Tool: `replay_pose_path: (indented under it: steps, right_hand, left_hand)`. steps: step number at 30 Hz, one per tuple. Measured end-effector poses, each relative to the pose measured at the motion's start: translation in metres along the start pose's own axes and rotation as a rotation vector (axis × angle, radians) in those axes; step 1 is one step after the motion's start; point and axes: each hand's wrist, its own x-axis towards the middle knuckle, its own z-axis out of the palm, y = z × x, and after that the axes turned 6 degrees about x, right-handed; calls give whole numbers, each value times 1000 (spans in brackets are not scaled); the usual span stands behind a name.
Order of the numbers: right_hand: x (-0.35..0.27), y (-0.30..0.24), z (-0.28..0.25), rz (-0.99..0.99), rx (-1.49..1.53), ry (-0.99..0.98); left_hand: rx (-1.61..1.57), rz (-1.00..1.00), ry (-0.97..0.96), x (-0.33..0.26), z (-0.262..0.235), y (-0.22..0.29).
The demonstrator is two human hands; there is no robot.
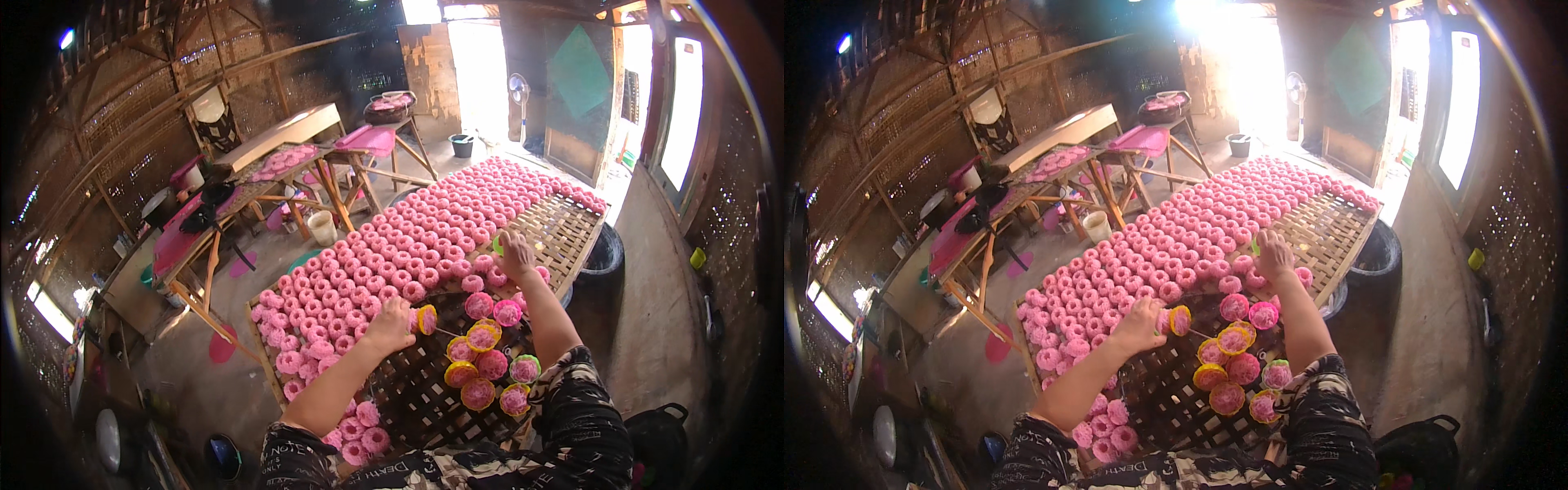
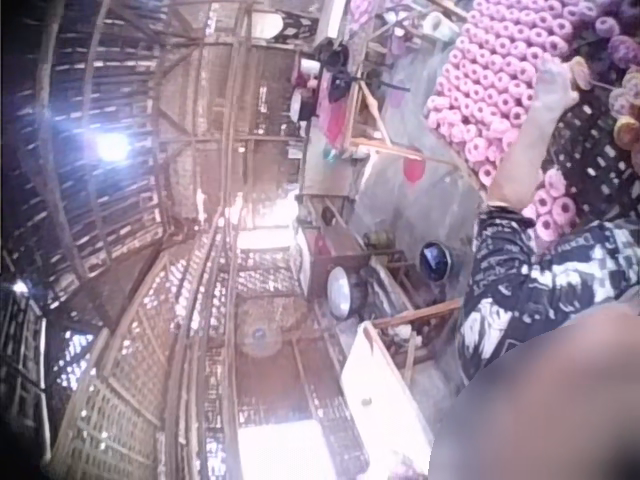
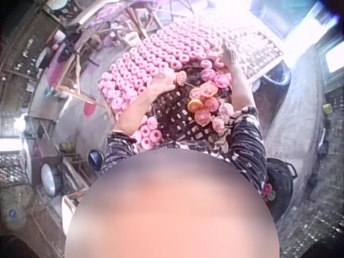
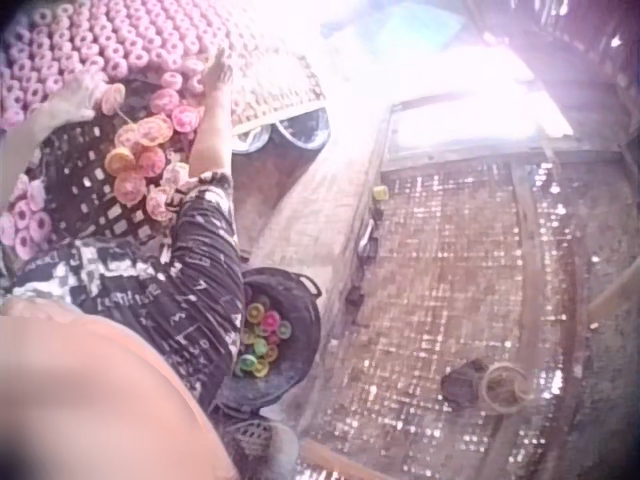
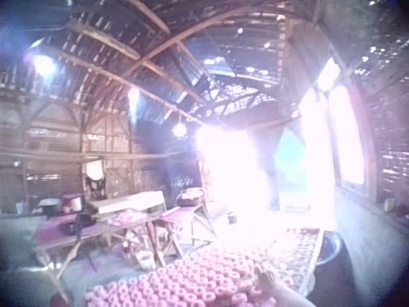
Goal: The person assembles pink doughnut-shaped items into colorful plastic cups and arranges them on a woven tray. They then use a wooden mold to press pink material into additional cups and place the finished items on a display stand.
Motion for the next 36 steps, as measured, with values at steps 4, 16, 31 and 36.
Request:
replay_pose_path:
  steps: [4, 16, 31, 36]
  right_hand:
    - [-9, 2, -31, 81, 192, 290]
    - [-285, 79, -319, 634, 203, 552]
    - [-325, -81, -282, 690, 931, 212]
    - [-267, -145, -218, 626, 1771, 84]
  left_hand:
    - [-2, -23, -11, -4, -2, -6]
    - [-322, -111, -251, -14, 2, -43]
    - [-622, 732, -128, 33, -99, 83]
    - [-699, 890, -238, -7, -75, 219]
